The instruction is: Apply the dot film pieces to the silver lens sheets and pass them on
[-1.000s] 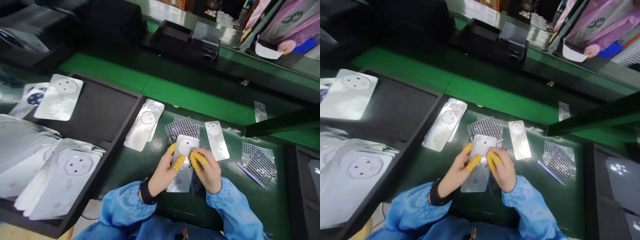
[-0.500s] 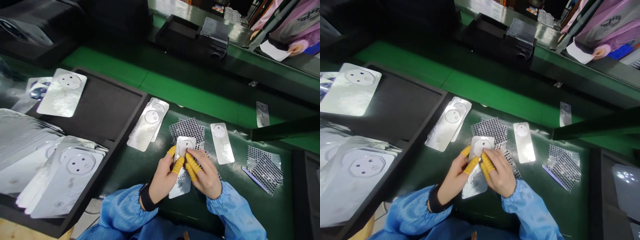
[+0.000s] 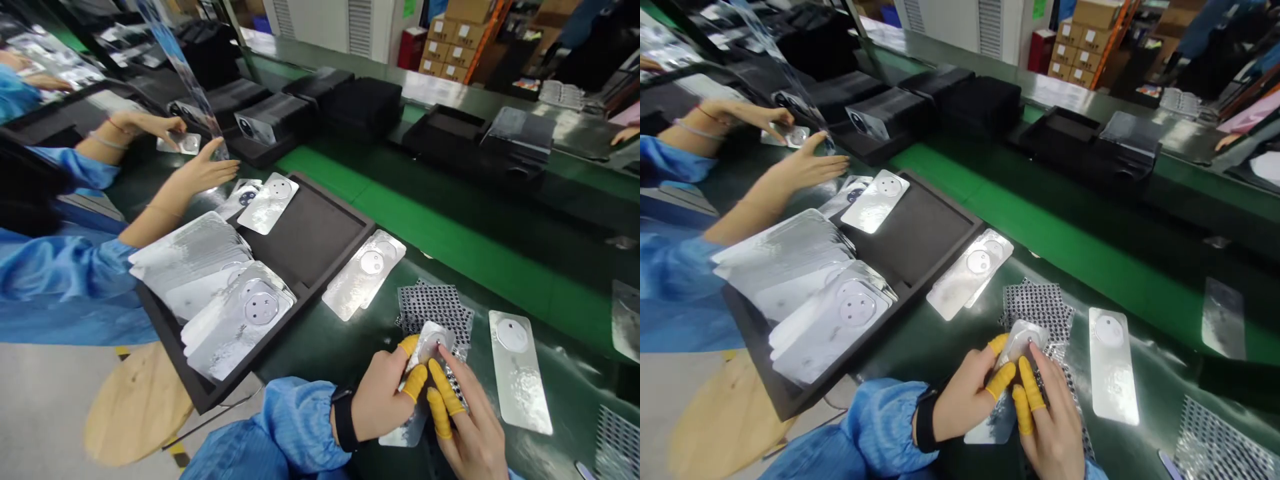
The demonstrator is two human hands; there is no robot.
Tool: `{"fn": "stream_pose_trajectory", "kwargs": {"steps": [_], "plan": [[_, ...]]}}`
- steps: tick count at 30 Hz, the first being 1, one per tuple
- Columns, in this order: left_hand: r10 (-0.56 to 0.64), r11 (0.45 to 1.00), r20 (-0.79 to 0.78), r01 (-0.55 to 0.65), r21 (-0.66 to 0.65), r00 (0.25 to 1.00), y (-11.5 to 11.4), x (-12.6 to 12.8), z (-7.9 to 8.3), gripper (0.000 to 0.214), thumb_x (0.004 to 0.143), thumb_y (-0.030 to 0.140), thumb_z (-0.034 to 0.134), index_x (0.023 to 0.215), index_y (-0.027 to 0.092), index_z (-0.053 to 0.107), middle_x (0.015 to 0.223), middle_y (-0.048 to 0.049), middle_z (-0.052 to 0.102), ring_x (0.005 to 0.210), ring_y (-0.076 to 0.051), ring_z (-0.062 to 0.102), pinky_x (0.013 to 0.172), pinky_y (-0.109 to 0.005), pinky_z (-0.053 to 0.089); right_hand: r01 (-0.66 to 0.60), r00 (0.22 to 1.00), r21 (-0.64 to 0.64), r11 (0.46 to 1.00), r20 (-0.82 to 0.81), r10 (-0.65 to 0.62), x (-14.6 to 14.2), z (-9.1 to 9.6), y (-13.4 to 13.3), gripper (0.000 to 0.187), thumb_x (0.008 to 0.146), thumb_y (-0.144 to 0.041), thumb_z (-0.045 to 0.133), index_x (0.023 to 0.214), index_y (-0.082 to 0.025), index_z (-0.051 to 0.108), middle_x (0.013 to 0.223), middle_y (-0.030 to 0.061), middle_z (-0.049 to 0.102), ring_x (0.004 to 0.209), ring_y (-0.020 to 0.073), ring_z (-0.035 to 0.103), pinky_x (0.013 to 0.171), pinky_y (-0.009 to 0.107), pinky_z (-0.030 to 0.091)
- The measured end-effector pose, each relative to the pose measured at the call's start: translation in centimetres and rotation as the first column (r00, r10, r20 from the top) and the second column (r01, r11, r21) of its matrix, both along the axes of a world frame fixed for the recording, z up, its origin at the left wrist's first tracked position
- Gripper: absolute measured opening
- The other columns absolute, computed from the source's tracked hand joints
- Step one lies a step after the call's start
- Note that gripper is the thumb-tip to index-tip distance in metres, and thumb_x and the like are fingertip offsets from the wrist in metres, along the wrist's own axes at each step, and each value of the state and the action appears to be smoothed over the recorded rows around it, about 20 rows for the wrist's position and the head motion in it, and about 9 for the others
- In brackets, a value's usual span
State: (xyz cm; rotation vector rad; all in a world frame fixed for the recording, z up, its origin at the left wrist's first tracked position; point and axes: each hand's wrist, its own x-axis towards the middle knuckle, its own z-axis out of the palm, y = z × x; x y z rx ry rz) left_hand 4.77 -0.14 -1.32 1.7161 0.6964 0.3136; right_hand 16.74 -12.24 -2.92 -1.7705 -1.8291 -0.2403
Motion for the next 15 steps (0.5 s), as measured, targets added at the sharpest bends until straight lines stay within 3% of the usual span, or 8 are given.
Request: {"fn": "stream_pose_trajectory", "kwargs": {"steps": [5,10,13,15], "plan": [[-0.053,0.992,-0.131,0.067,0.104,0.99,-0.2,-0.2,0.5,0.024,0.082,0.019,0.045,0.095,0.015,0.065,0.074,-0.0069,0.068,0.056,-0.018,0.054,0.056,-0.027,0.04,-0.005,0.999,-0.027,1.0,0.05,0.006,0.0,-0.7,-0.5,0.035,0.092,-0.014,0.043,0.125,-0.011,0.055,0.152,0.013,0.034,0.132,0.0295,0.046,0.096,0.042,0.055],[0.027,0.969,-0.232,0.031,0.245,0.972,-0.7,-0.4,0.0,0.028,0.072,0.011,0.05,0.095,0.016,0.066,0.071,-0.0058,0.066,0.061,-0.02,0.055,0.056,-0.027,0.04,0.055,0.998,-0.04,0.998,0.034,-0.054,-1.5,-1.8,-0.3,0.046,0.095,-0.02,0.042,0.14,-0.012,0.042,0.155,0.0141,0.026,0.137,0.0322,0.038,0.097,0.043,0.054],[0.047,0.981,-0.22,-0.003,0.194,0.974,-0.8,-0.5,-0.9,0.028,0.069,0.009,0.051,0.092,0.016,0.066,0.066,-0.0036,0.062,0.057,-0.018,0.054,0.054,-0.027,0.04,0.109,0.991,-0.02,0.994,-0.075,-0.111,-2.5,-2.1,0.4,0.053,0.096,-0.016,0.04,0.147,-0.016,0.031,0.153,0.0109,0.033,0.137,0.0274,0.04,0.101,0.041,0.052],[0.064,0.996,-0.151,-0.053,0.078,0.986,-0.8,-0.6,-1.4,0.024,0.072,0.013,0.052,0.091,0.016,0.065,0.063,-0.002,0.061,0.055,-0.017,0.054,0.054,-0.026,0.042,0.13,0.98,-0.016,0.991,-0.149,-0.131,-2.7,-1.9,0.8,0.055,0.095,-0.014,0.041,0.148,-0.019,0.029,0.151,0.0096,0.037,0.136,0.0241,0.042,0.102,0.039,0.051]]}}
